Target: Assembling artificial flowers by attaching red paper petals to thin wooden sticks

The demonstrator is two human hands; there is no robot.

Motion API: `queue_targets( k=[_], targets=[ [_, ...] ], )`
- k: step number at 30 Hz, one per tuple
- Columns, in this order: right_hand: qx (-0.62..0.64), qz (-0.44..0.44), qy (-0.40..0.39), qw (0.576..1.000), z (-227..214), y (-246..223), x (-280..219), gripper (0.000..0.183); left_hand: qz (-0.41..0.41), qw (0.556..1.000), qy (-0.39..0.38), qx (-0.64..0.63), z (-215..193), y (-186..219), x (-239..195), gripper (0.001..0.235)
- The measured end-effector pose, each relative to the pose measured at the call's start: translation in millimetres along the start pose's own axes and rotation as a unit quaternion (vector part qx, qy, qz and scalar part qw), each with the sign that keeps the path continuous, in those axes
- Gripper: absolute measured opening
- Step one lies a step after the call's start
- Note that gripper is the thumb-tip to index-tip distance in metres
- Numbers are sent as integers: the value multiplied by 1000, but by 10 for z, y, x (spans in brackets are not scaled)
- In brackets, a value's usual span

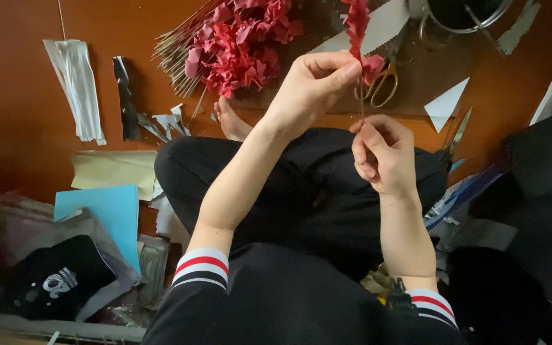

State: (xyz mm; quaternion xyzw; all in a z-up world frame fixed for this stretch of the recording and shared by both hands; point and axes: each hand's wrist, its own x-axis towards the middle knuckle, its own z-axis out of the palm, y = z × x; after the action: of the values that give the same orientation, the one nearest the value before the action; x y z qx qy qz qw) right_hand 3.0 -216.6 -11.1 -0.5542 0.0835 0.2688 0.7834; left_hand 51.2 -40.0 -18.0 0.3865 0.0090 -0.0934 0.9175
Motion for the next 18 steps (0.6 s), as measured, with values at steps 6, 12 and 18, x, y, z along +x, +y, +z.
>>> queue_targets(
  k=[6, 12, 18],
  targets=[
    [78, 1, -123, 989, -23, -40, -43, 18, -64, 994, -46, -72, 27, 93, -61, 23],
    [175, 40, -189, 965, -52, -35, -68, 20, -60, 992, -38, -104, -61, -58, -92, 21],
    [300, 59, -255, 917, -36, 16, -56, 23, -44, 997, -40, -43, -20, -23, -167, 34]
  ],
)
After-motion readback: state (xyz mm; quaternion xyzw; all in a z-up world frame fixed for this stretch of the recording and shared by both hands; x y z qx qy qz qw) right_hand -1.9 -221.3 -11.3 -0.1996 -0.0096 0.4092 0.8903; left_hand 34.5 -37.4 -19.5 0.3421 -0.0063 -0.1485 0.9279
